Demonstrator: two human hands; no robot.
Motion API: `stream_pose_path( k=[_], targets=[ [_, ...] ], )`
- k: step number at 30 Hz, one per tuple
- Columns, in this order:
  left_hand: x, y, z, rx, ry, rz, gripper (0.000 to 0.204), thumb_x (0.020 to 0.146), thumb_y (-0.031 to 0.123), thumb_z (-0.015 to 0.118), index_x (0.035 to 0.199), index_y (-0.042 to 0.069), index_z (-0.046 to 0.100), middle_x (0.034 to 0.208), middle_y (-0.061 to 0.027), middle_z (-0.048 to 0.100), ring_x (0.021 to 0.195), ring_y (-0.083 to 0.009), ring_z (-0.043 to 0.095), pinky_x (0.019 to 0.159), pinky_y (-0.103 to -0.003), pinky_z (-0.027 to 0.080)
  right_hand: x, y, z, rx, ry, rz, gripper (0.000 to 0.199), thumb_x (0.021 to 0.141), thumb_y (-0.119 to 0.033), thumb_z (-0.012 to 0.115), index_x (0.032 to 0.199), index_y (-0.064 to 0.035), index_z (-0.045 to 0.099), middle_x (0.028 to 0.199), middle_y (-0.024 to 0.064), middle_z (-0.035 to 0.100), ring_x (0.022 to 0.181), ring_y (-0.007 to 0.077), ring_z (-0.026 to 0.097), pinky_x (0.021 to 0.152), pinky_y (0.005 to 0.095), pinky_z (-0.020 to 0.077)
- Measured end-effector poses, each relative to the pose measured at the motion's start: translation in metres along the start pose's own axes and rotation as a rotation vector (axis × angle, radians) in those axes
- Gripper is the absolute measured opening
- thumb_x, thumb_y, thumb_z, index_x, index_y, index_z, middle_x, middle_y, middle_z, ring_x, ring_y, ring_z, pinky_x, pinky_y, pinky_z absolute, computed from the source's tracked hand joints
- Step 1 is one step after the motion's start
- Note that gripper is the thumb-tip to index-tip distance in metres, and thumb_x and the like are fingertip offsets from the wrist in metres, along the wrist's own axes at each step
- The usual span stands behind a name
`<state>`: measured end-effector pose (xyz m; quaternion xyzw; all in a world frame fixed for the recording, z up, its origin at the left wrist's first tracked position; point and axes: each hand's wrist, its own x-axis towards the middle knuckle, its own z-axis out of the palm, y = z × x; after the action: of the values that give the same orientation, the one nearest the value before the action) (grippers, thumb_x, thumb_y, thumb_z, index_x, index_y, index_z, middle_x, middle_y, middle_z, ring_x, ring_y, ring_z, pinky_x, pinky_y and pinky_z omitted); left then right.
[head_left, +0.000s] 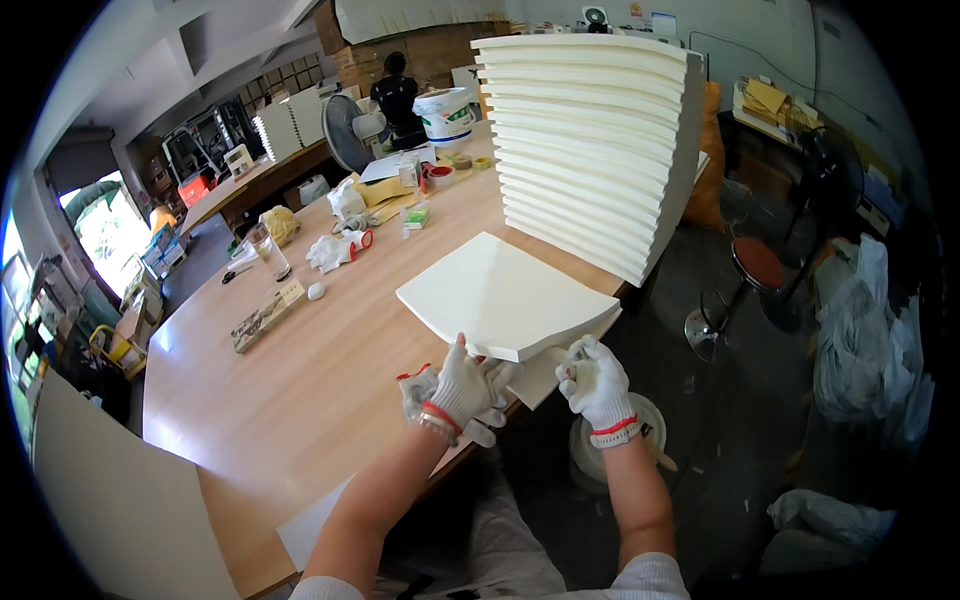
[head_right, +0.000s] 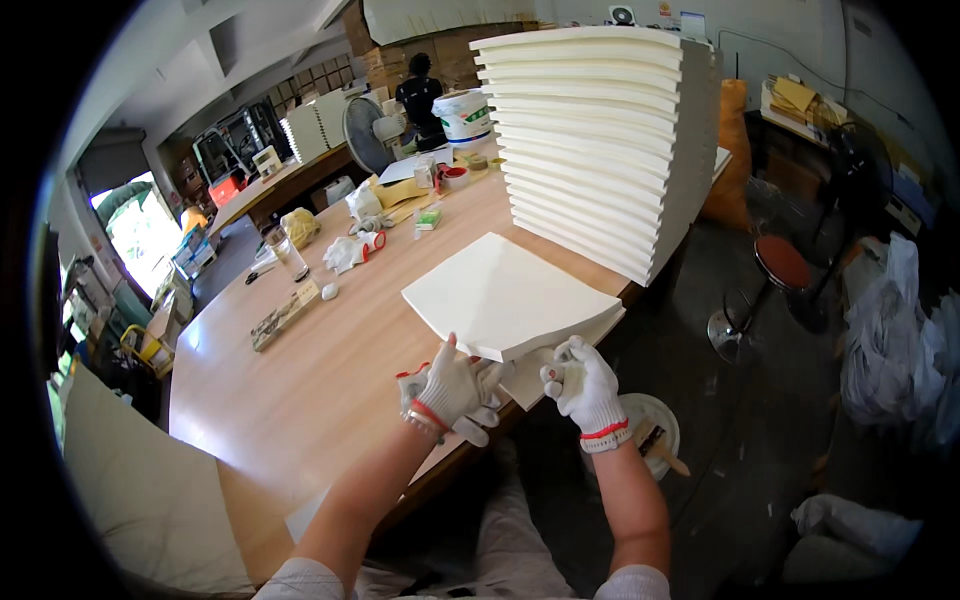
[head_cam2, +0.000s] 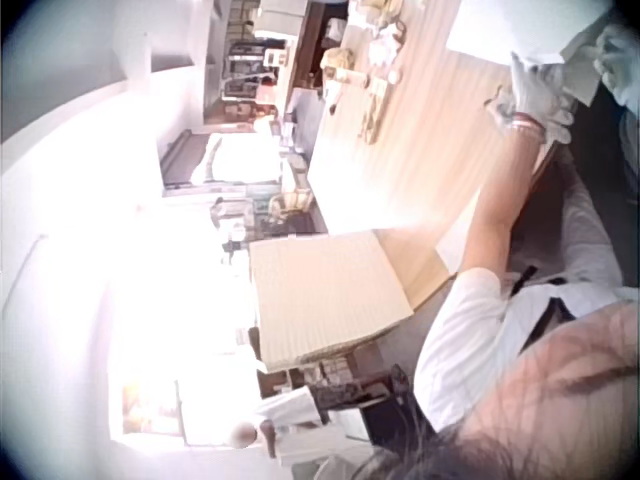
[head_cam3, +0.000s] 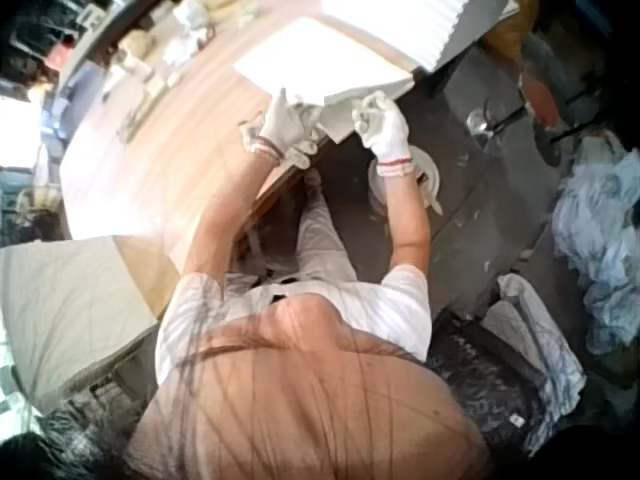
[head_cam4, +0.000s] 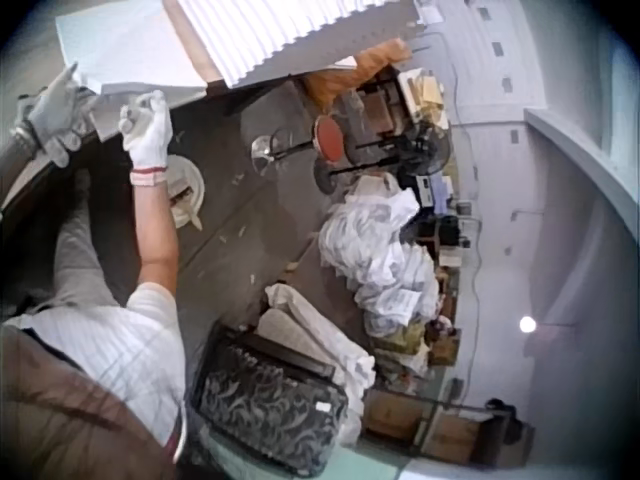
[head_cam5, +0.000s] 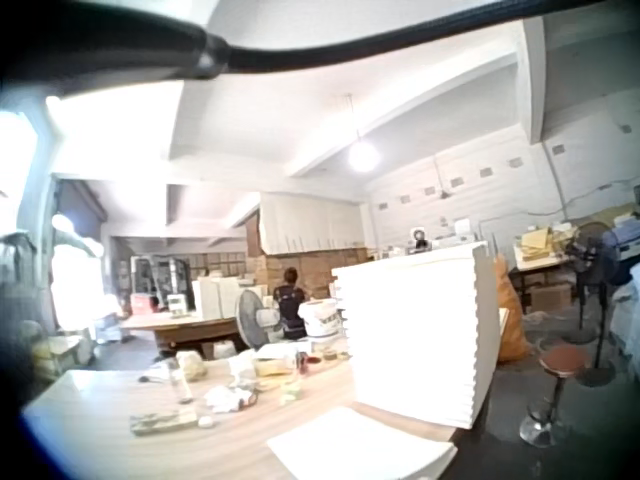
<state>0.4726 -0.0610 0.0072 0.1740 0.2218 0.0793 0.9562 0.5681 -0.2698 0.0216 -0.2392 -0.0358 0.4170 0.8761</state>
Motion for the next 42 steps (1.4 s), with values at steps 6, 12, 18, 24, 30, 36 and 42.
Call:
stream_pose_path(
  k=[6, 12, 18, 24, 30, 36, 42],
  targets=[
    [0.024, 0.020, 0.014, 0.128, 0.251, 0.277, 0.020, 0.097, 0.020, 0.044, 0.104, 0.001, 0.046, 0.116, -0.0205, 0.054, 0.091, -0.0273, 0.062, 0.077, -0.035, 0.057, 0.020, 0.009, -0.010, -0.148, 0.215, 0.019, 0.022, 0.094, -0.033, 0.057, 0.098, -0.0119, 0.056, 0.091, 0.0125, 0.063, 0.067, 0.0205, 0.056, 0.054, 0.0298, 0.0454],
    [-0.055, 0.095, 0.007, 0.158, 0.098, 0.233, 0.021, 0.098, 0.017, 0.043, 0.106, -0.001, 0.050, 0.100, -0.0154, 0.060, 0.085, -0.0278, 0.064, 0.077, -0.042, 0.058, 0.080, -0.004, -0.018, -0.246, 0.120, 0.071, 0.052, 0.097, -0.048, 0.048, 0.122, -0.0032, 0.055, 0.112, 0.0144, 0.064, 0.088, 0.0238, 0.062, 0.069, 0.0301, 0.0518],
    [-0.203, 0.147, -0.087, 0.284, 0.316, 0.284, 0.037, 0.093, 0.010, 0.046, 0.127, -0.004, 0.045, 0.119, -0.0204, 0.059, 0.103, -0.0302, 0.065, 0.091, -0.043, 0.056, 0.080, 0.055, 0.082, -0.809, -0.285, 0.363, 0.043, 0.098, -0.040, 0.051, 0.110, -0.0002, 0.065, 0.092, 0.0063, 0.069, 0.081, 0.0155, 0.065, 0.066, 0.0282, 0.0523],
    [-0.337, 0.151, -0.200, 0.300, 0.327, 0.444, 0.037, 0.091, 0.004, 0.051, 0.126, -0.006, 0.047, 0.116, -0.0170, 0.061, 0.100, -0.0260, 0.066, 0.089, -0.039, 0.056, 0.074, 0.203, 0.116, -1.155, -0.546, 0.527, 0.029, 0.092, -0.022, 0.064, 0.104, 0.0036, 0.066, 0.091, 0.0025, 0.067, 0.082, 0.0084, 0.060, 0.074, 0.0238, 0.0481],
    [-0.369, 0.149, -0.251, 0.718, 0.616, 0.495, 0.027, 0.088, 0.012, 0.062, 0.111, -0.002, 0.056, 0.099, -0.0090, 0.064, 0.084, -0.0172, 0.065, 0.077, -0.031, 0.055, 0.060, 0.267, 0.103, -1.154, -0.603, 0.369, 0.038, 0.093, -0.018, 0.063, 0.120, 0.0083, 0.058, 0.106, 0.0065, 0.066, 0.091, 0.0094, 0.061, 0.081, 0.0240, 0.0500],
    [-0.365, 0.152, -0.268, 0.917, 0.800, 0.500, 0.026, 0.085, 0.019, 0.068, 0.097, -0.003, 0.061, 0.079, -0.0043, 0.061, 0.073, -0.0130, 0.060, 0.066, -0.028, 0.050, 0.060, 0.269, 0.103, -1.145, -0.591, 0.353, 0.037, 0.093, -0.017, 0.064, 0.118, 0.0088, 0.058, 0.106, 0.0068, 0.066, 0.092, 0.0098, 0.060, 0.082, 0.0242, 0.0491],
    [-0.372, 0.144, -0.251, 1.093, 0.943, 0.520, 0.029, 0.087, 0.024, 0.066, 0.100, -0.001, 0.061, 0.081, -0.0059, 0.062, 0.075, -0.0173, 0.062, 0.070, -0.033, 0.050, 0.061, 0.273, 0.105, -1.175, -0.608, 0.345, 0.035, 0.093, -0.016, 0.064, 0.118, 0.0073, 0.059, 0.102, 0.0051, 0.066, 0.089, 0.0090, 0.060, 0.080, 0.0237, 0.0490]
  ],
)
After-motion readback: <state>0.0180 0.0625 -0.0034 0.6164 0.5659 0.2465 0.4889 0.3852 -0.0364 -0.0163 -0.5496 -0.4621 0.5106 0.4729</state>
